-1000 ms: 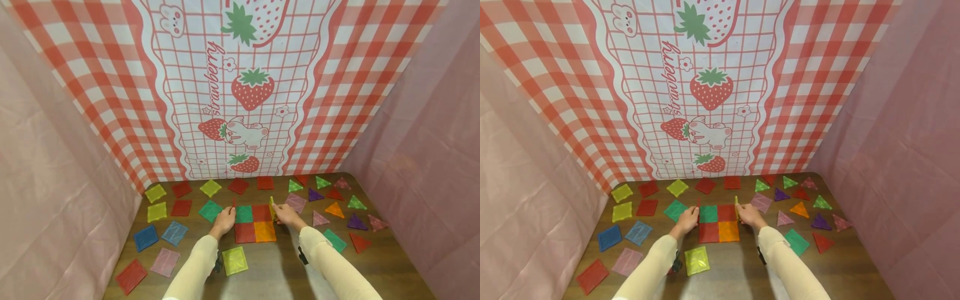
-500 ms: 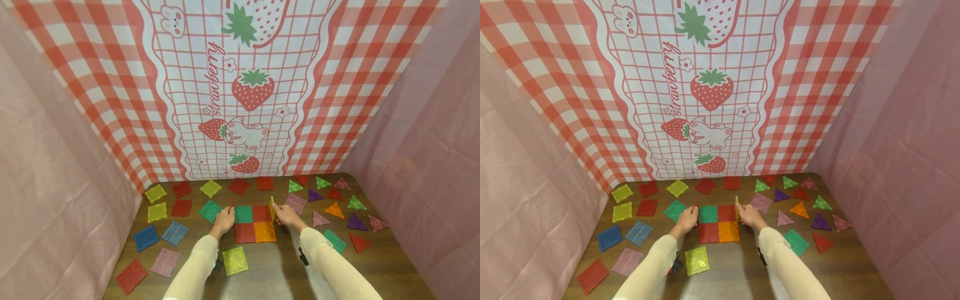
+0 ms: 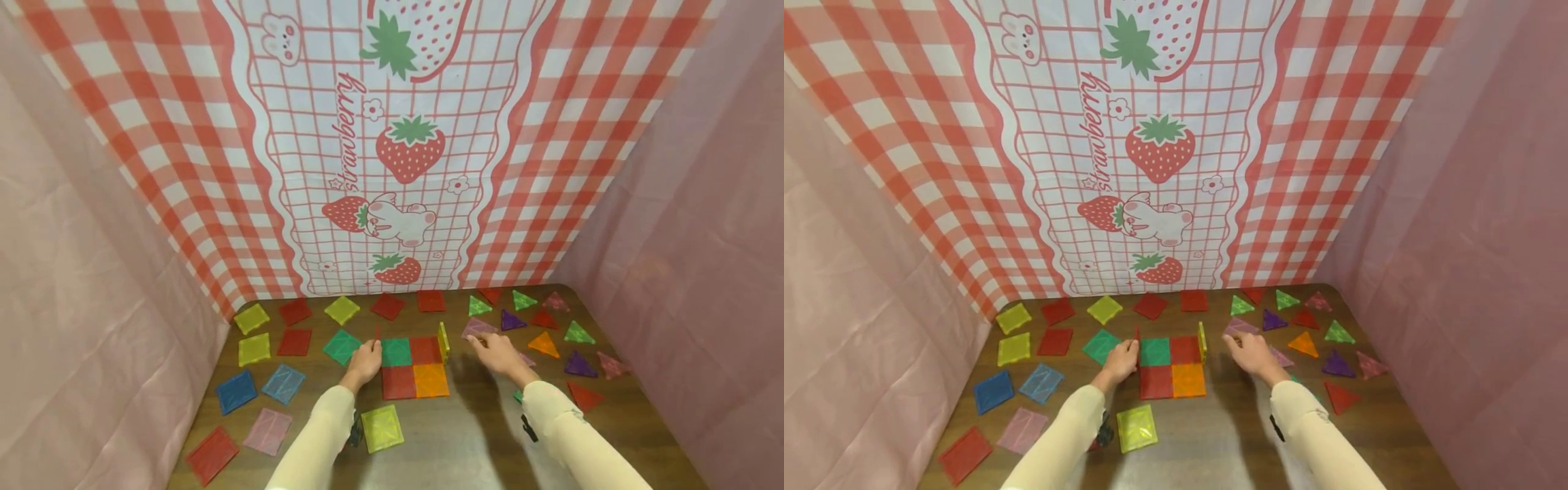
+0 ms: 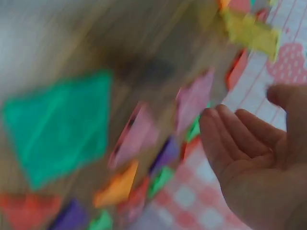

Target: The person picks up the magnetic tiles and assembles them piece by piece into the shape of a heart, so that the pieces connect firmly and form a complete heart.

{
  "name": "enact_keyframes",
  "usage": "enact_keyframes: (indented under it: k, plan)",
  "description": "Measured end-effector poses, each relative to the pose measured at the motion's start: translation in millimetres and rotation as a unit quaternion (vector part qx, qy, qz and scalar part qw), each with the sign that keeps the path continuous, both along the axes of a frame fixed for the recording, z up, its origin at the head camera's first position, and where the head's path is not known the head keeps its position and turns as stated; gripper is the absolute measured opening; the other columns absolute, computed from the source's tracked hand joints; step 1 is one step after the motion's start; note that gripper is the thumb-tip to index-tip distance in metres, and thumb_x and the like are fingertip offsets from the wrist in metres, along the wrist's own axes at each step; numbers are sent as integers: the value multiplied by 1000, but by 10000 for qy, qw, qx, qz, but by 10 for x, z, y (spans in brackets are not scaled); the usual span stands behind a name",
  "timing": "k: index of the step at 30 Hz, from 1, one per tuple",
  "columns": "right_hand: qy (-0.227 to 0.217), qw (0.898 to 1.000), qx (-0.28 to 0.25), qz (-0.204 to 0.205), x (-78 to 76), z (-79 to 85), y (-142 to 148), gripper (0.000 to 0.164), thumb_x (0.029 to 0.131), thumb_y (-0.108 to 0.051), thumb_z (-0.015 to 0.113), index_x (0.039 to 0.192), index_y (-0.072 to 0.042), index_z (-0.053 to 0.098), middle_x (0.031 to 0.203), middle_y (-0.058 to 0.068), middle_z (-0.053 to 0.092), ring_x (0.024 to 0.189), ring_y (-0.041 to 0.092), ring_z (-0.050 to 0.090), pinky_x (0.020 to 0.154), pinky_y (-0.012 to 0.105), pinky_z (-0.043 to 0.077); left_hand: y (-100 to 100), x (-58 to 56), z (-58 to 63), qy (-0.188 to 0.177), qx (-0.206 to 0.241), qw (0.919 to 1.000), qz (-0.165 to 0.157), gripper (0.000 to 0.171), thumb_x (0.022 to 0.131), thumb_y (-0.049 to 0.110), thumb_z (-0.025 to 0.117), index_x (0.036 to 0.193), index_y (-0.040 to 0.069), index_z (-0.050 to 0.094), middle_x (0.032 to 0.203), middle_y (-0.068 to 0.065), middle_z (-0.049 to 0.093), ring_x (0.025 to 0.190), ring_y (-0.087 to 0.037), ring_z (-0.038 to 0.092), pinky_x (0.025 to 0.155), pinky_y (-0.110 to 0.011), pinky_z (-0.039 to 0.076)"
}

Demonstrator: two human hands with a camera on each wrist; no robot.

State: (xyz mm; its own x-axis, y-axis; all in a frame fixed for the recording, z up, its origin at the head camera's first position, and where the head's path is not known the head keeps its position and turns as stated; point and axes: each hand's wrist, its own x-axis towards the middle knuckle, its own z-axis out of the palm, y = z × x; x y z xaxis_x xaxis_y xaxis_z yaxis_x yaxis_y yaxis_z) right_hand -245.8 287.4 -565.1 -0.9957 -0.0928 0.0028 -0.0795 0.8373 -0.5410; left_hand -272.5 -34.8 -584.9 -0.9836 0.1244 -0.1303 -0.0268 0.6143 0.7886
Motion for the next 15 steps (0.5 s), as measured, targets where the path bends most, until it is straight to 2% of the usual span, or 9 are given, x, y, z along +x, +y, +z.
enact_keyframes:
  k: [2,4,9,12,15]
  plan:
    - [-15,9993,350,99,85,51,220,45,100,-31,61,120,9,66,101,23,72,93,40,69,82,54,56,0,-8,-4,14,-22,10000,27,45,108,25,37,130,-6,60,133,-27,62,129,-48,53,106,-58,44]
    - [-173,9967,759,221,190,91,439,53,94,-31,70,121,14,62,101,26,71,91,41,69,80,54,56,-1,-12,-4,16,-56,10000,17,46,108,26,36,130,-6,60,133,-27,62,129,-49,53,106,-58,44]
    - [-974,9830,1510,385,479,90,805,89,78,-43,86,128,22,51,118,40,62,107,53,62,90,61,52,8,-9,-1,-36,-54,10000,-18,47,109,26,36,133,-7,58,135,-27,61,131,-48,52,108,-58,43]
    - [-1235,9774,1690,301,599,18,856,95,67,-48,92,124,18,54,113,35,63,102,48,64,87,60,53,12,2,-1,-41,-43,10000,1,47,109,26,36,133,-7,58,135,-27,60,132,-48,51,108,-58,43]
    - [-1246,9762,1770,121,670,-68,838,85,60,-45,96,112,11,60,102,24,64,90,36,64,79,55,55,20,13,-8,-15,-44,10000,11,46,108,26,36,133,-7,58,135,-27,61,131,-49,52,108,-58,43]
